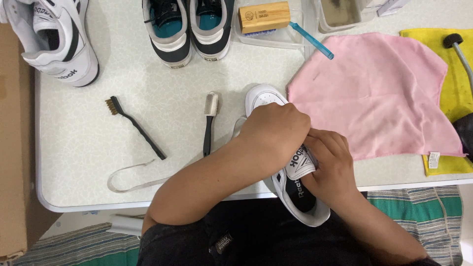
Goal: Threading white shoelaces through the eyelets of a white Reebok sneaker on a repair bench.
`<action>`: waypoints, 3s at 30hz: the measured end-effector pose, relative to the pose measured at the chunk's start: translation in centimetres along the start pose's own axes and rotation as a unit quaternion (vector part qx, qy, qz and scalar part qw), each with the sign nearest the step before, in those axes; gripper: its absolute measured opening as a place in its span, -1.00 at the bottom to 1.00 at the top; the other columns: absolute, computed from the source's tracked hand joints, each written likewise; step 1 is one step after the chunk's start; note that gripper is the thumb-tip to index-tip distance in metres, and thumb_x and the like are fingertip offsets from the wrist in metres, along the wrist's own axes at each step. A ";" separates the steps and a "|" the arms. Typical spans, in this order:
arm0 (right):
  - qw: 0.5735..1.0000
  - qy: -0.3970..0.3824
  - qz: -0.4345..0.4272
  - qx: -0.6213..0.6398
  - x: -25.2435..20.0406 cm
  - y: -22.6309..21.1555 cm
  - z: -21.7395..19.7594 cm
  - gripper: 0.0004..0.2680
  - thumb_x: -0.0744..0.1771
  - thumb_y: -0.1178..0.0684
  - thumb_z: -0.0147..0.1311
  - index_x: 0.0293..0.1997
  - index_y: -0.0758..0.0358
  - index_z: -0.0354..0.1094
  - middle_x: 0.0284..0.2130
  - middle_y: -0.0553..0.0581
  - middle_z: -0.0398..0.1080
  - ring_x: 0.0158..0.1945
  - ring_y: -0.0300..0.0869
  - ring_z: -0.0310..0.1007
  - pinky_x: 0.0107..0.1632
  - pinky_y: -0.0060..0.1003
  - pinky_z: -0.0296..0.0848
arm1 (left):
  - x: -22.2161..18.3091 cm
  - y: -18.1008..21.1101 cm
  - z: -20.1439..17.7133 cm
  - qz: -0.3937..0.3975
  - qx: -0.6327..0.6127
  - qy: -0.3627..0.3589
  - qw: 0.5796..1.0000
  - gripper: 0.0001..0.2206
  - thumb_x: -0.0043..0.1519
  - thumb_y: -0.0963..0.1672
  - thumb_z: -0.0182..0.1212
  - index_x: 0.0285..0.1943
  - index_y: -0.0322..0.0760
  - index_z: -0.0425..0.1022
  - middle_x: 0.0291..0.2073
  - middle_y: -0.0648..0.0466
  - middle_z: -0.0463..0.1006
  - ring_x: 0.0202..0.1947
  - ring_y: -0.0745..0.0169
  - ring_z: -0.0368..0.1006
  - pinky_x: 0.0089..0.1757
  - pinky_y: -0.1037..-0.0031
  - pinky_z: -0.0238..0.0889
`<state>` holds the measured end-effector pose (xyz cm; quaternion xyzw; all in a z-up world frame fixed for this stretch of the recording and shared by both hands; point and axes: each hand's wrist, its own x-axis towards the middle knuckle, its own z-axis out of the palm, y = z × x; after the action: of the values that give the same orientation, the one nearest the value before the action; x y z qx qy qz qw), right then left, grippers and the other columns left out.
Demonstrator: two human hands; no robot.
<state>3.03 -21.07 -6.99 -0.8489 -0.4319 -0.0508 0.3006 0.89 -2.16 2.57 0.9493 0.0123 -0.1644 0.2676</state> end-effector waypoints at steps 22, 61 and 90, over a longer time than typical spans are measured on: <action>0.992 -0.057 0.045 0.105 1.1 0.4 -1.4 -0.60 0.14 0.15 0.34 0.06 0.34 0.43 -0.03 0.28 0.43 0.11 0.20 0.44 0.10 0.11 0.44 | 2.5 -3.1 2.8 0.108 -0.040 0.052 0.992 -0.76 0.21 -0.29 -0.02 -0.50 -0.32 0.50 -0.68 -0.09 0.50 -0.63 0.06 0.54 -0.46 0.22 0.48; 0.936 -0.224 0.113 0.247 6.0 3.2 -4.5 -0.89 0.30 0.21 0.06 -0.14 0.21 0.43 -0.25 -0.02 0.53 -0.16 -0.30 0.49 -0.07 -0.38 0.44 | -0.1 1.8 7.8 -0.049 0.190 0.343 0.918 -0.80 0.19 -0.12 0.18 -0.05 -0.03 0.32 -0.13 0.05 0.42 -0.65 0.24 0.42 -0.39 0.32 0.28; 0.967 -0.253 0.031 0.005 10.3 0.9 -2.5 -0.88 0.31 0.01 0.02 -0.41 0.15 0.40 -0.46 -0.02 0.46 -0.18 -0.04 0.44 -0.10 -0.12 0.33 | -0.3 -2.3 2.5 0.035 0.119 0.149 0.981 -0.14 -0.26 -0.04 0.57 0.27 -0.27 0.22 -0.05 -0.13 0.38 -0.18 -0.20 0.44 -0.27 0.02 0.31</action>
<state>10.59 -15.63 -1.78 -0.8459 -0.4671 0.1768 0.1871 -0.38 -1.42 -0.51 0.9881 -0.0007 -0.0125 0.1533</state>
